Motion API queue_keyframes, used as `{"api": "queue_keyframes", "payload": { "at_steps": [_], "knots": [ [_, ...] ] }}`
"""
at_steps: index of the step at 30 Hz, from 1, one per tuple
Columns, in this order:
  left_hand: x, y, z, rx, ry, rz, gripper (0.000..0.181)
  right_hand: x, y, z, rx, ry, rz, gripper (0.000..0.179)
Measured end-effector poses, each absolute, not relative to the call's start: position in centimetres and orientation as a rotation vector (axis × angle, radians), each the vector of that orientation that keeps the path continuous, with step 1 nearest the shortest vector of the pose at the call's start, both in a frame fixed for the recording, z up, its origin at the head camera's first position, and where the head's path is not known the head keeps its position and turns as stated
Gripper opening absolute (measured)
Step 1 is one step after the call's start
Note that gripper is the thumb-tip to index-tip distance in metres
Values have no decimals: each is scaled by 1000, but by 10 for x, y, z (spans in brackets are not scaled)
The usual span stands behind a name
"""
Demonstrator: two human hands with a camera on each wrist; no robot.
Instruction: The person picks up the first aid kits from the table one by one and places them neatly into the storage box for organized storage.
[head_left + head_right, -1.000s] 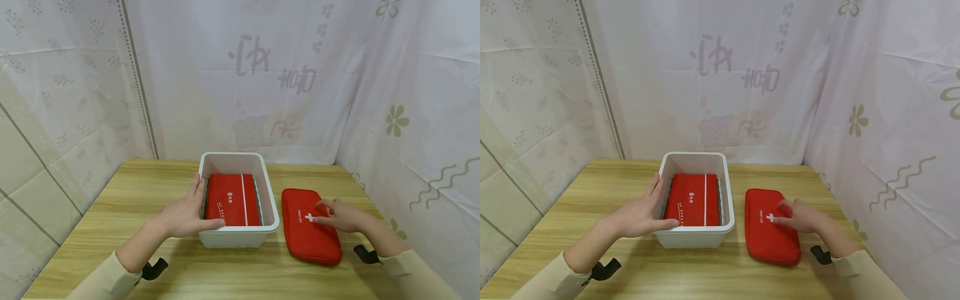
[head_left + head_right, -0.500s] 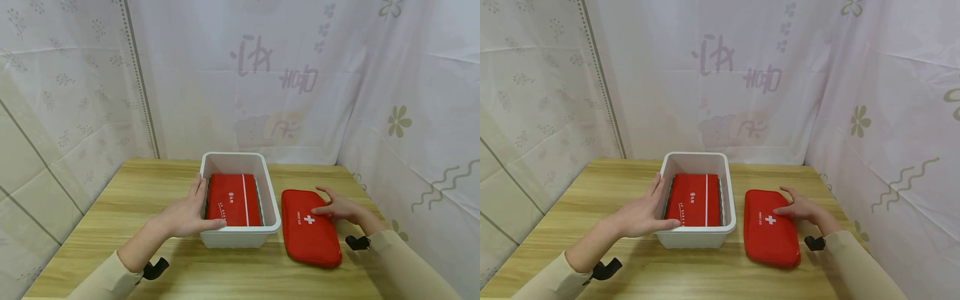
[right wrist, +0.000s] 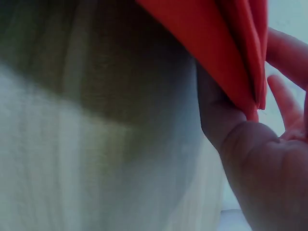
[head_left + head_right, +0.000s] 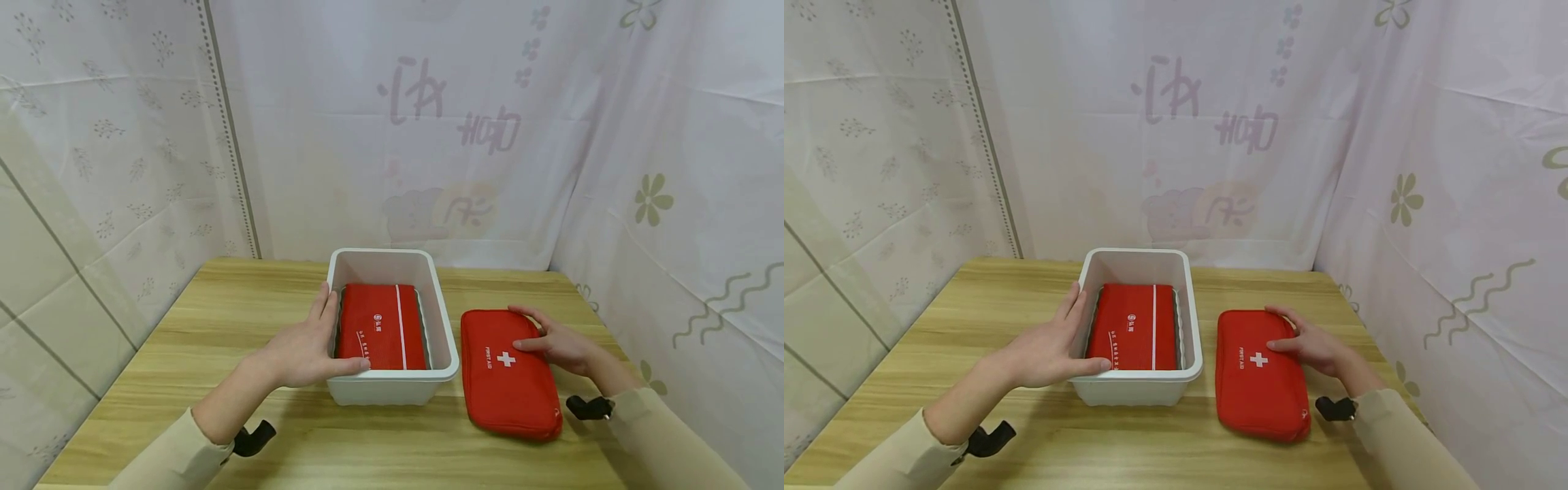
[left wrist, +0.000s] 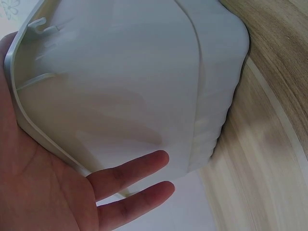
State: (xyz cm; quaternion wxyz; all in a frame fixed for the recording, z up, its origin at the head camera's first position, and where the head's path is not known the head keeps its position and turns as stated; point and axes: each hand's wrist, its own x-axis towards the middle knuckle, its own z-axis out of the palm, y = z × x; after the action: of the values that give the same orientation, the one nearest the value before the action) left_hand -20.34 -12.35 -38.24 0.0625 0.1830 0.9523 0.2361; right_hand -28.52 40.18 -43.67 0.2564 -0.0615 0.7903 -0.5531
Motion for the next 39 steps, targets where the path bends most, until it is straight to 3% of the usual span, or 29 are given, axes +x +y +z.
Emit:
{"api": "queue_keyframes", "payload": {
  "at_steps": [6, 27, 39],
  "knots": [
    [-203, -123, -383, 548, 2879, 703, 141, -284, 401, -444, -145, 2162, -1504, 70],
    [-202, -123, -381, 533, 2878, 706, 141, -280, 405, -438, -82, 2173, -1674, 65],
    [-202, -123, -380, 535, 2867, 722, 141, -277, 410, -415, -124, 2155, -1787, 62]
  ]
}}
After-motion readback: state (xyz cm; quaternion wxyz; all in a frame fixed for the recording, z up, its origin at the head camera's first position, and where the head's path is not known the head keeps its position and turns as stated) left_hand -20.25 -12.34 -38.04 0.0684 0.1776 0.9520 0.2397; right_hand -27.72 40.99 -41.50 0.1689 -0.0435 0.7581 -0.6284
